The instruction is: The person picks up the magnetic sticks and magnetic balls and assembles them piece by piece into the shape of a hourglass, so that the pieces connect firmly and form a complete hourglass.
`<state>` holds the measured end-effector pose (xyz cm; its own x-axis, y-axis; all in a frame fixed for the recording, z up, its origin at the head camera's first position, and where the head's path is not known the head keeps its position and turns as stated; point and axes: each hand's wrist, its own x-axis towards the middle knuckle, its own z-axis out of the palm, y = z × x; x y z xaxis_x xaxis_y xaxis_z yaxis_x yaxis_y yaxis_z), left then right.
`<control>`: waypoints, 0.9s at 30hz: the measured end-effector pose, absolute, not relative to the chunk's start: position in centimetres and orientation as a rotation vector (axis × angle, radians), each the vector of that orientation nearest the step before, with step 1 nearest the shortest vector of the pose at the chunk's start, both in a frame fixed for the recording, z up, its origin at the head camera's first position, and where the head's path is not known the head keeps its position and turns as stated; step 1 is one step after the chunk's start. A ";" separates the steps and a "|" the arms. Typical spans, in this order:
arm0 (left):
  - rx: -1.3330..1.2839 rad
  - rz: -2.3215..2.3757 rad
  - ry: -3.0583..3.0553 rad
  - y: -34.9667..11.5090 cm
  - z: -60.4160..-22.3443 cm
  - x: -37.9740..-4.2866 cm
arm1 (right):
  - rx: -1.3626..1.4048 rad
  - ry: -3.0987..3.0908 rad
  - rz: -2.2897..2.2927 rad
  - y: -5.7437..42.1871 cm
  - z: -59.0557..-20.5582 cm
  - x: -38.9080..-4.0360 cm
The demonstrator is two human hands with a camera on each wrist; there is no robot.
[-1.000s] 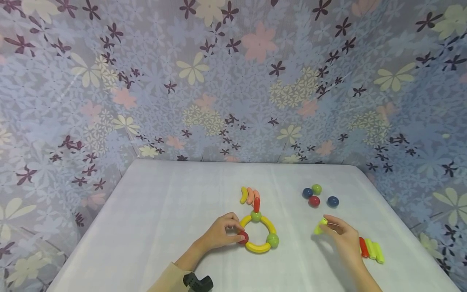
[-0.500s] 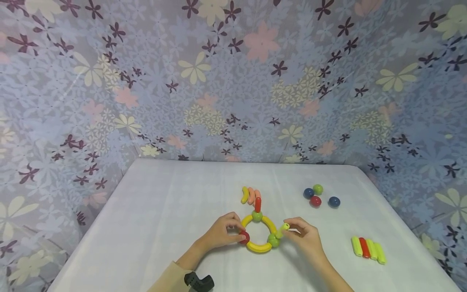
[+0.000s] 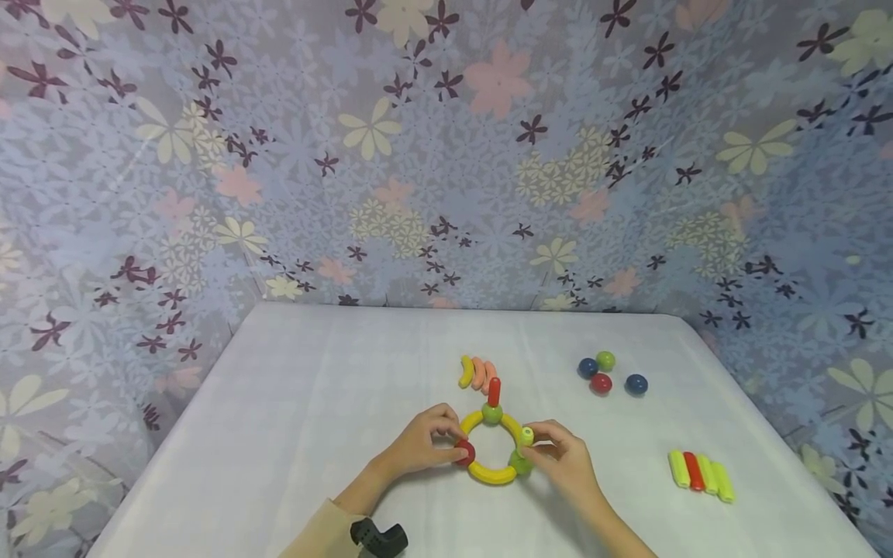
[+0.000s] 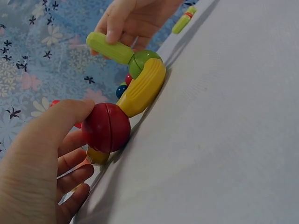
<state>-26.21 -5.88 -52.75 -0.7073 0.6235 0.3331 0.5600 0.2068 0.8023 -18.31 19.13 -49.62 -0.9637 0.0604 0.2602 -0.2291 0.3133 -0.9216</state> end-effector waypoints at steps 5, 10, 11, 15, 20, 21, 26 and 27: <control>1.229 1.516 2.393 -5.7 -52.9 -26.2 | -0.040 -2.381 1.703 19.1 -49.3 -18.1; 1.273 1.512 2.341 -5.7 -52.5 -25.9 | -0.086 -2.429 1.687 19.6 -49.5 -18.6; 1.266 1.520 2.324 -5.7 -52.5 -25.9 | -0.075 -2.431 1.684 19.8 -49.6 -18.7; 1.195 1.562 2.330 -5.4 -52.7 -26.0 | -0.015 -2.423 1.685 20.1 -49.9 -19.2; 0.876 1.615 2.539 -4.4 -52.7 -27.1 | 0.087 -2.406 1.692 20.3 -50.0 -19.8; 0.826 1.629 2.551 -4.1 -52.5 -27.3 | 0.099 -2.404 1.690 20.4 -50.0 -20.0; 0.789 1.667 2.452 -3.0 -52.2 -28.5 | 0.174 -2.412 1.706 20.6 -50.0 -21.1; 0.790 1.676 2.424 -2.9 -52.2 -28.6 | 0.186 -2.418 1.711 20.6 -50.0 -21.4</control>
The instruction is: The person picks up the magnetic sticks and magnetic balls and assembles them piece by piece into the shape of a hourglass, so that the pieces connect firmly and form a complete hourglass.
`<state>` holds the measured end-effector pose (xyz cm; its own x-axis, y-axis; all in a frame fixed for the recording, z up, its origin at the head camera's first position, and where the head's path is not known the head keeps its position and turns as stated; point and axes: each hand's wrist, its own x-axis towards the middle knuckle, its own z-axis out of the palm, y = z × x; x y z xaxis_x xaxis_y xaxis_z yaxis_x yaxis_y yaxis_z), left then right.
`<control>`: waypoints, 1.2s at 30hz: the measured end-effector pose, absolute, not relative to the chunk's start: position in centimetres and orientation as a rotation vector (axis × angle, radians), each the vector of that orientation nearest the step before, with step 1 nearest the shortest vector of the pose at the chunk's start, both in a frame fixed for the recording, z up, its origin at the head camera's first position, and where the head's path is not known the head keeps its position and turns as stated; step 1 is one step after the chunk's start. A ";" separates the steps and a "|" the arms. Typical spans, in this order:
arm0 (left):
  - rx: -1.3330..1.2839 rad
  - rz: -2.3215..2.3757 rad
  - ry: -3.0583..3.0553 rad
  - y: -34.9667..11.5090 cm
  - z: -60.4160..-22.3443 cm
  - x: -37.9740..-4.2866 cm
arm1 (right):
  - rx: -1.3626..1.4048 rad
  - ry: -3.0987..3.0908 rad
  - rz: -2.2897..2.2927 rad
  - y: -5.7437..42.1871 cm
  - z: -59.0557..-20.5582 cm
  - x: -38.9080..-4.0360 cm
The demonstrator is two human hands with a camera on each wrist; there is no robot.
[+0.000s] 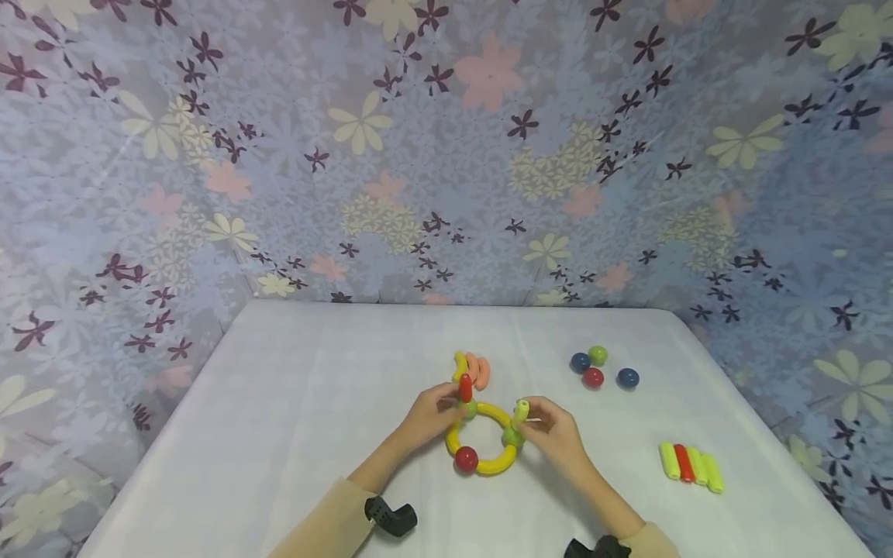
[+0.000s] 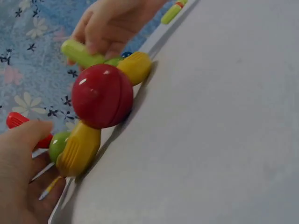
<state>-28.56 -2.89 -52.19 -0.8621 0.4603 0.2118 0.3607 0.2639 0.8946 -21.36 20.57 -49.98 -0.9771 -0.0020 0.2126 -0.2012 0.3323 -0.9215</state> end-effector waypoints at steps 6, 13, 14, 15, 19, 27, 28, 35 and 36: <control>0.809 1.725 2.407 -3.2 -52.4 -28.5 | 0.230 -2.410 1.723 20.4 -50.2 -22.8; 0.745 1.783 2.461 -4.7 -51.9 -26.9 | 0.300 -2.402 1.728 19.6 -50.4 -23.9; 0.734 1.792 2.461 -4.9 -51.5 -26.6 | 0.312 -2.400 1.723 19.5 -50.4 -24.0; 0.717 1.803 2.455 -5.1 -51.1 -26.2 | 0.319 -2.405 1.716 19.3 -50.3 -24.2; 0.663 1.829 2.450 -5.7 -49.1 -25.1 | 0.335 -2.413 1.715 18.7 -50.1 -24.7; 0.626 1.806 2.589 -6.5 -50.6 -25.6 | 0.353 -2.489 1.716 17.9 -49.9 -25.5; 0.646 1.806 2.601 -6.7 -51.1 -25.8 | 0.368 -2.495 1.704 17.9 -50.0 -25.6; 0.800 1.823 2.599 -7.5 -52.5 -26.7 | 0.395 -2.473 1.523 20.7 -49.8 -24.6; 0.801 1.829 2.594 -7.6 -52.6 -26.8 | 0.374 -2.448 1.508 21.6 -49.8 -24.2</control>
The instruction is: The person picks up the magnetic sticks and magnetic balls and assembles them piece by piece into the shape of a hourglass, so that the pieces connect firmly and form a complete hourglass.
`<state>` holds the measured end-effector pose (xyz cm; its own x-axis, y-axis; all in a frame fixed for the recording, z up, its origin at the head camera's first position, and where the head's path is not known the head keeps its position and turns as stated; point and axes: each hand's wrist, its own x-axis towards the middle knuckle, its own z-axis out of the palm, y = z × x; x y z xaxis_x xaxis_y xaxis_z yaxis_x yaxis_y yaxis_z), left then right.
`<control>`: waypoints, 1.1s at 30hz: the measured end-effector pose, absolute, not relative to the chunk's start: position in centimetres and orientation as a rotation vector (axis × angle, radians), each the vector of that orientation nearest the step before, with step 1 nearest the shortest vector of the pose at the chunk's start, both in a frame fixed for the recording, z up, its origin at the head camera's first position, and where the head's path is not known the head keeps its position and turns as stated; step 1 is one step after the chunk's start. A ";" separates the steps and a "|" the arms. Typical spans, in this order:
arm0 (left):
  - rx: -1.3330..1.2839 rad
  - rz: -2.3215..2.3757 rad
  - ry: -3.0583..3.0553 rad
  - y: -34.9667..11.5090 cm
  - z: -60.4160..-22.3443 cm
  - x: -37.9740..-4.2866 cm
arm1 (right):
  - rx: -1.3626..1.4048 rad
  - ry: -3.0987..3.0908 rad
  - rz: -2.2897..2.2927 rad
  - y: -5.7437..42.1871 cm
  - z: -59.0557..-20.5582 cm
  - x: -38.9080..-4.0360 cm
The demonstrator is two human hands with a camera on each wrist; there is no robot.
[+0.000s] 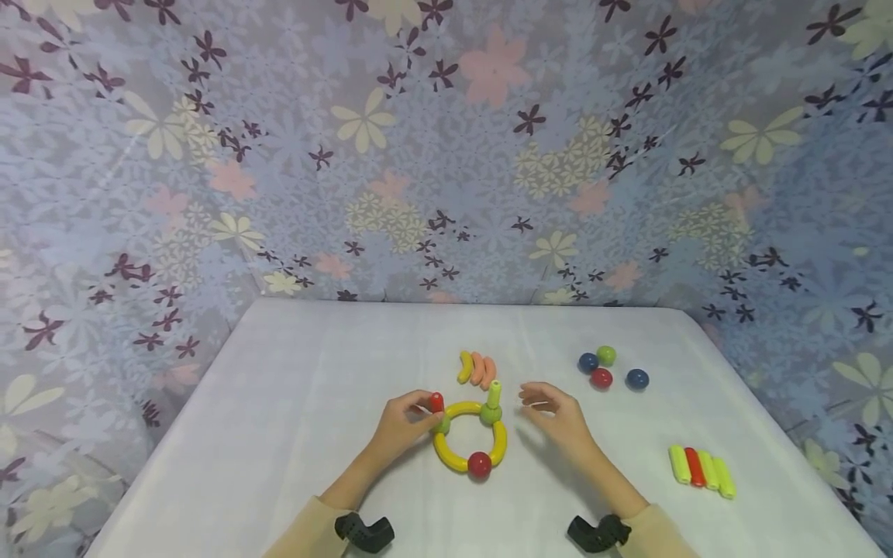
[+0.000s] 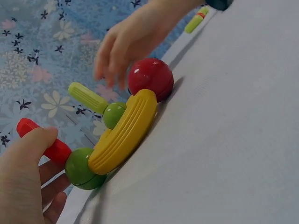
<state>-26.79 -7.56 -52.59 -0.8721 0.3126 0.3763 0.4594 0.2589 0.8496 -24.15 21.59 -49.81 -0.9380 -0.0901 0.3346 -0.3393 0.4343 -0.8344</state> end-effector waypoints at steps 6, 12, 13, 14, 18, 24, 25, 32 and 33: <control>-0.722 -1.684 -2.394 -7.2 -52.6 -26.8 | 0.113 -2.308 1.320 28.5 -49.8 -20.3; -0.697 -1.689 -2.447 -7.1 -50.7 -25.6 | -0.425 -2.168 1.055 34.8 -49.5 -16.1; -0.697 -1.692 -2.458 -7.1 -50.1 -25.3 | -0.518 -2.166 1.011 35.7 -49.4 -15.5; -0.699 -1.687 -2.468 -7.1 -49.6 -25.1 | -0.596 -2.174 0.962 36.6 -49.4 -14.9; -0.707 -1.685 -2.478 -7.0 -48.8 -24.7 | -0.820 -2.311 0.853 39.0 -49.7 -13.8; -0.714 -1.694 -2.462 -7.1 -48.8 -24.6 | -0.858 -2.455 0.900 39.7 -50.4 -14.1; -0.713 -1.695 -2.459 -7.1 -48.8 -24.6 | -0.862 -2.471 0.894 39.7 -50.5 -14.2; -0.710 -1.683 -2.446 -7.2 -48.9 -24.7 | -0.843 -2.466 0.878 40.0 -51.0 -14.3; -0.708 -1.684 -2.446 -7.2 -49.0 -24.7 | -0.838 -2.462 0.883 40.0 -51.0 -14.2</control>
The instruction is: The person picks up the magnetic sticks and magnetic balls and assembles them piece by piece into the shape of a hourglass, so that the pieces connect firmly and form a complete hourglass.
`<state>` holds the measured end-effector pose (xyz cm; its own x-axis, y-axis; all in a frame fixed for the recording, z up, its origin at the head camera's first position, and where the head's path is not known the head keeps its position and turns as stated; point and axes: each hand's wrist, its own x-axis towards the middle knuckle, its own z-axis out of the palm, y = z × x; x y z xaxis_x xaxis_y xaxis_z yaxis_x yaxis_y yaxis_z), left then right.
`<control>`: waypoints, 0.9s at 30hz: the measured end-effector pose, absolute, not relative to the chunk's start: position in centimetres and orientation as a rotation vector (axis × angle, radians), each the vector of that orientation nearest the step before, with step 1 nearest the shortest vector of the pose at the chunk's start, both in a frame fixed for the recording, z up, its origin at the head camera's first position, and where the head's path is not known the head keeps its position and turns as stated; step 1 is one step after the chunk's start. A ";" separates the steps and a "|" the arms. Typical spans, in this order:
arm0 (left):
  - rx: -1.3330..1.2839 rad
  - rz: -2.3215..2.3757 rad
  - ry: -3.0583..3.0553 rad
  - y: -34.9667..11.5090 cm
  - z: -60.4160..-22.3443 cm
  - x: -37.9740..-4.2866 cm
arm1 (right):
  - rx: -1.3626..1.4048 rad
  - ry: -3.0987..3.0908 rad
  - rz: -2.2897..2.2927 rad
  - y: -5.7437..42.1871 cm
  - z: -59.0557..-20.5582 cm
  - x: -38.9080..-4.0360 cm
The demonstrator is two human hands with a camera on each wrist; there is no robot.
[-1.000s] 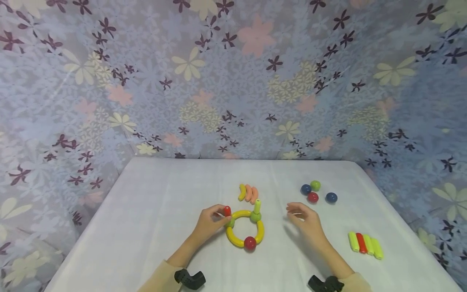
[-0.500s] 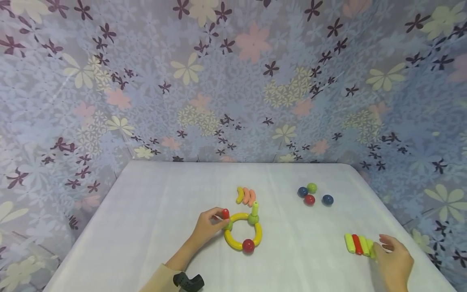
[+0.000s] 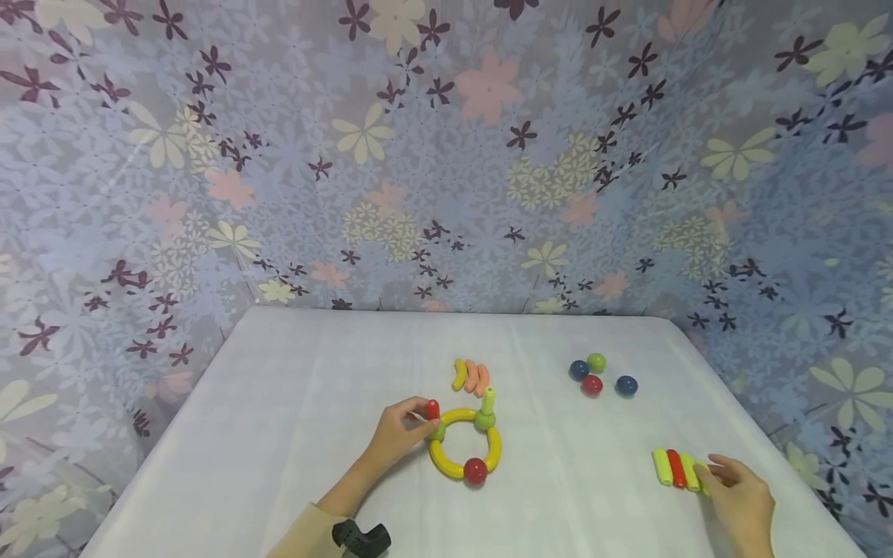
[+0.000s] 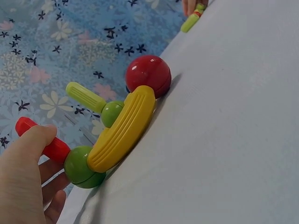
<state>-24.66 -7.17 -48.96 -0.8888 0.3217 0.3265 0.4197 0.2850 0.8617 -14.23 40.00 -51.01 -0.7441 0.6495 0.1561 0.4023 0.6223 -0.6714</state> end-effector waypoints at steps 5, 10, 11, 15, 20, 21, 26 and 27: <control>-0.705 -1.686 -2.447 -7.1 -49.0 -24.7 | -0.889 -2.351 0.967 39.9 -50.8 -14.1; -0.701 -1.685 -2.459 -7.0 -49.0 -24.6 | -0.944 -2.123 1.140 38.8 -49.7 -14.0; -0.699 -1.682 -2.463 -7.0 -49.0 -24.6 | -0.951 -2.090 1.186 38.5 -49.5 -14.0; -0.703 -1.672 -2.466 -7.0 -48.9 -24.6 | -0.948 -2.061 1.310 36.8 -48.3 -14.3; -0.712 -1.663 -2.466 -7.1 -48.8 -24.5 | -0.800 -2.003 1.519 33.6 -46.8 -15.6; -0.714 -1.665 -2.464 -7.1 -48.8 -24.5 | -0.759 -1.993 1.559 32.8 -46.5 -16.0; -0.732 -1.675 -2.460 -7.2 -48.6 -24.5 | -0.557 -2.049 1.684 28.6 -46.2 -17.9; -0.736 -1.679 -2.458 -7.2 -48.6 -24.4 | -0.504 -2.060 1.694 27.8 -46.3 -18.2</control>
